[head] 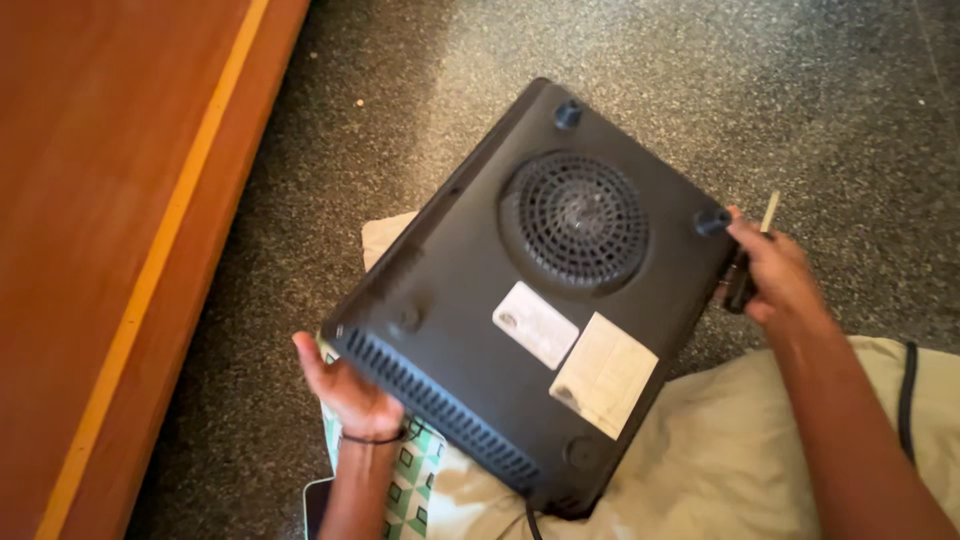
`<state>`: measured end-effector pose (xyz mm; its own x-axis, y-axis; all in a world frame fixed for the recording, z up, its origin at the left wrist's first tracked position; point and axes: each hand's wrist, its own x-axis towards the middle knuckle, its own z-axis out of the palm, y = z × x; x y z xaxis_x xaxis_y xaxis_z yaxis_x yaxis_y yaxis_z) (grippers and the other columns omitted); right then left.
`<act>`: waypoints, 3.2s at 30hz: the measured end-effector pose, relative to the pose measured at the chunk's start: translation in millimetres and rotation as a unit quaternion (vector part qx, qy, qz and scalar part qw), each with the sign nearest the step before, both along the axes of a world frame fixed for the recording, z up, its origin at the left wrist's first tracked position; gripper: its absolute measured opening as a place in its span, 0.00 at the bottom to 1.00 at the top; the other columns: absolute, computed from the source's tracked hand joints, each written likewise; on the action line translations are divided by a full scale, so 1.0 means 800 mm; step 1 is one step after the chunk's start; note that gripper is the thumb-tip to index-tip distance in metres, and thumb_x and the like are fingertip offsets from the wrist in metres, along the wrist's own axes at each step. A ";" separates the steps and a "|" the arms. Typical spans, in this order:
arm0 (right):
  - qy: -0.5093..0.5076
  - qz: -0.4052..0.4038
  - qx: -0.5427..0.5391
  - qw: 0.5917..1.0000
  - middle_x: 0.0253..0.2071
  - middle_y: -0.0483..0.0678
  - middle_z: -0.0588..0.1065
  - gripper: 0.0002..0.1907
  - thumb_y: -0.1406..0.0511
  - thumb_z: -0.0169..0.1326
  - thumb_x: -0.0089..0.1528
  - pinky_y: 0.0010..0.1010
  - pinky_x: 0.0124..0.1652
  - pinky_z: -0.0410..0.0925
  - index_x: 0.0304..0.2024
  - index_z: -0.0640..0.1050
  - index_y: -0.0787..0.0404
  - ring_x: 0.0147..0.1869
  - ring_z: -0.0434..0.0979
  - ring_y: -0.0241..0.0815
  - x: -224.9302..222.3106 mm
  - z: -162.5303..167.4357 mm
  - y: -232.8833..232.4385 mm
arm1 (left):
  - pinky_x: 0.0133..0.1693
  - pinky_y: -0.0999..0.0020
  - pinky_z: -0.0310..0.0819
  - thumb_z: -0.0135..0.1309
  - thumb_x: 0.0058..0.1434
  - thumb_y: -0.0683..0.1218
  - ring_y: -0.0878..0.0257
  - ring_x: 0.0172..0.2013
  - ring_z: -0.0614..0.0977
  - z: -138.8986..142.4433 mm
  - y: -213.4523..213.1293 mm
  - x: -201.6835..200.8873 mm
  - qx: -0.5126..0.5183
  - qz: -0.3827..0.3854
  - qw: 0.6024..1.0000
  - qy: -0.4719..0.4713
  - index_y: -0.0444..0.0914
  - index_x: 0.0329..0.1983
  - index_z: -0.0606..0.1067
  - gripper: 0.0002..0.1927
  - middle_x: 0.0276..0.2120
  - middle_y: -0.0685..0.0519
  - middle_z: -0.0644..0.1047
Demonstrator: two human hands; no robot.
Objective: The person sits on the floor with a small electric fan heater resting on their lap and uses a screwdriver to unscrew screws from its rear housing, working around the casing and then near the power cord entry. The clip ends while screws are still being removed.
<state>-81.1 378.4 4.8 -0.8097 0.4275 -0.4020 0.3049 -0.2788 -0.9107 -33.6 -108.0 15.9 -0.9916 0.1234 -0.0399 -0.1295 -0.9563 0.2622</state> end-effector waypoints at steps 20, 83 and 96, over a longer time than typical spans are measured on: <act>-0.043 0.016 0.085 0.995 0.49 0.57 0.79 0.28 0.48 0.43 0.77 0.48 0.46 0.75 0.61 0.75 0.66 0.48 0.81 0.53 0.204 0.090 0.118 | 0.58 0.54 0.75 0.44 0.72 0.61 0.49 0.54 0.81 -0.039 0.086 -0.075 0.060 -0.113 0.991 -0.035 0.34 0.62 0.74 0.29 0.56 0.42 0.78; -0.168 -0.022 -0.083 0.982 0.63 0.67 0.67 0.28 0.54 0.35 0.75 0.60 0.54 0.69 0.63 0.62 0.74 0.63 0.73 0.65 0.040 -0.006 0.036 | 0.52 0.59 0.77 0.56 0.66 0.52 0.57 0.49 0.82 -0.046 0.110 -0.065 -0.120 -0.099 0.980 -0.127 0.39 0.58 0.74 0.20 0.50 0.51 0.80; -0.059 -0.103 -0.144 0.982 0.64 0.73 0.65 0.12 0.57 0.33 0.75 0.70 0.56 0.66 0.45 0.61 0.58 0.68 0.70 0.74 0.019 -0.012 0.044 | 0.50 0.59 0.79 0.59 0.64 0.45 0.55 0.49 0.81 -0.065 0.118 -0.063 -0.151 -0.103 0.973 -0.139 0.38 0.61 0.70 0.23 0.50 0.49 0.78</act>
<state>-65.9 413.7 -5.0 -0.6581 0.4333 -0.6158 0.3133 -0.5861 -0.7472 -84.1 -13.6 -35.8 -0.8929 0.2593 -0.3681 -0.4161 -0.7876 0.4544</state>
